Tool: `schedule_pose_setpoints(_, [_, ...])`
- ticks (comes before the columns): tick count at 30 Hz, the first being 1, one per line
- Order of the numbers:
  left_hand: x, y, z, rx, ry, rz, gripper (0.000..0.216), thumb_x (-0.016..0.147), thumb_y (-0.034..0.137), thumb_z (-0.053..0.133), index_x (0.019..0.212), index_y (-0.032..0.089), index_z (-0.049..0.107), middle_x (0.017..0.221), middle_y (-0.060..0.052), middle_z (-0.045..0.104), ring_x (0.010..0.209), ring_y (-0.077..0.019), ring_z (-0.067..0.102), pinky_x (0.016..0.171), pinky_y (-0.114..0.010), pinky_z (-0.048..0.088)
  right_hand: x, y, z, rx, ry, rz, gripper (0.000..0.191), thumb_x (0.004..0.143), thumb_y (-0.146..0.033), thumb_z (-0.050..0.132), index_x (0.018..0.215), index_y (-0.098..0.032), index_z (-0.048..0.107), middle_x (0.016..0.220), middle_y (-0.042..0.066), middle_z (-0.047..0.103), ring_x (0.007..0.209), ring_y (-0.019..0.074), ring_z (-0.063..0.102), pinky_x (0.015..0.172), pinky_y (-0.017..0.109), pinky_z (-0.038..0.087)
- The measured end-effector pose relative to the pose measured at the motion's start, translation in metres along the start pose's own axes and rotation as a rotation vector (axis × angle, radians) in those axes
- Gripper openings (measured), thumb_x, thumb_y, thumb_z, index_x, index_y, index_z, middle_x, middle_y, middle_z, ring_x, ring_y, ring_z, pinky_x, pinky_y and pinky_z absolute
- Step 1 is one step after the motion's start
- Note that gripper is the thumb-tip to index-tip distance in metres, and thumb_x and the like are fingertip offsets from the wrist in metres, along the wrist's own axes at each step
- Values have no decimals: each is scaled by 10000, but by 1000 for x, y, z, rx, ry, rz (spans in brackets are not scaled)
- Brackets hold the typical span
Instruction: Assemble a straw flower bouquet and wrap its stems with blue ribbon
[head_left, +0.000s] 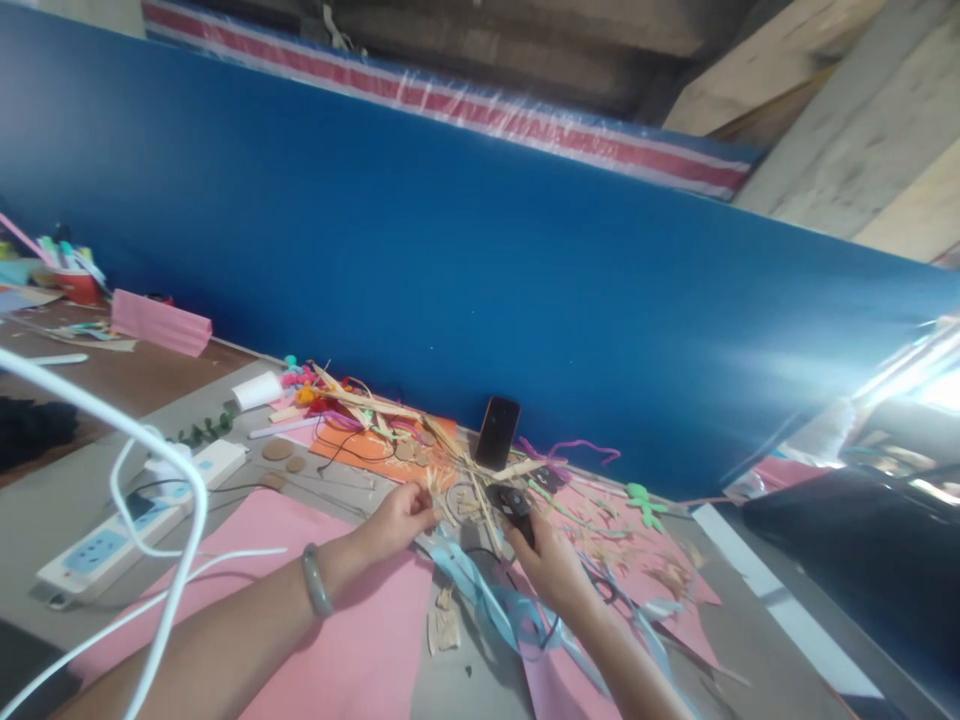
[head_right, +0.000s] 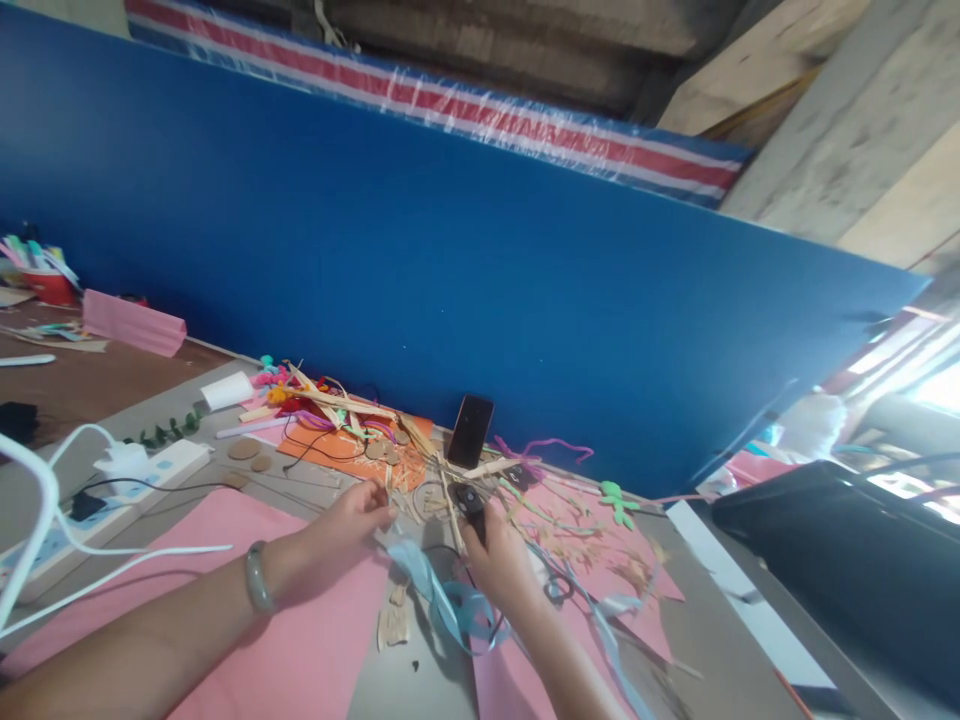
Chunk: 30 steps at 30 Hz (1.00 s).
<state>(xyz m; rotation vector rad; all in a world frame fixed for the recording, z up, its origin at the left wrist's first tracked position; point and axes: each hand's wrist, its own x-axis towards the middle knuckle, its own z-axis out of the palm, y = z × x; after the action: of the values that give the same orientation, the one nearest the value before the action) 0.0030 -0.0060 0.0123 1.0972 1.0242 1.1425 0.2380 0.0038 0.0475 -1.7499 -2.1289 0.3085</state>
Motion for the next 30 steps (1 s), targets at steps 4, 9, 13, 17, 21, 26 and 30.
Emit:
schedule_pose_setpoints(4, [1,0,-2,77,25,6,236,727,316,702,751,177,513,665,36,540,579,-119,525,550,-249,408,10,-7,3,-177,-51,-18,246,929,-343,377,942,-179,561,780,61,678,721,226,653,609,286,390])
schedule_pose_setpoints(9, [6,-1,-6,143,45,45,229,706,321,706,685,181,526,600,34,555,571,-133,528,564,-259,403,22,-12,14,-293,-56,-9,148,910,-201,436,963,-144,562,871,116,696,793,244,656,643,294,368])
schedule_pose_setpoints(13, [11,-4,-8,166,34,115,198,705,309,678,677,187,524,576,38,557,575,-146,555,589,-269,420,31,-16,32,-376,-38,-33,141,908,-161,494,1004,-102,578,985,191,680,954,315,627,788,365,377])
schedule_pose_setpoints(17, [11,-4,-9,158,26,128,214,706,341,660,704,188,511,589,39,557,574,-148,559,593,-273,422,39,-18,45,-396,-34,-61,182,880,-123,549,1051,-89,598,1048,200,669,1015,327,606,856,394,375])
schedule_pose_setpoints(21, [10,-3,-10,160,35,137,244,687,356,679,681,193,498,586,50,536,573,-139,544,588,-260,406,38,-19,42,-360,-35,-87,255,833,-174,635,1074,-92,621,1039,192,674,1003,339,608,852,414,397])
schedule_pose_setpoints(26, [10,-7,-8,149,37,119,270,692,373,703,672,191,505,578,47,522,570,-135,522,572,-251,382,18,-33,26,-216,14,-188,336,894,-328,580,1192,-173,597,1181,143,635,1129,301,553,960,438,363])
schedule_pose_setpoints(30, [7,-6,-5,136,28,140,285,686,374,717,665,188,502,572,45,509,546,-122,483,541,-242,353,-1,-54,26,300,-78,-194,267,814,-316,652,1026,-154,665,988,95,705,949,241,642,840,346,466])
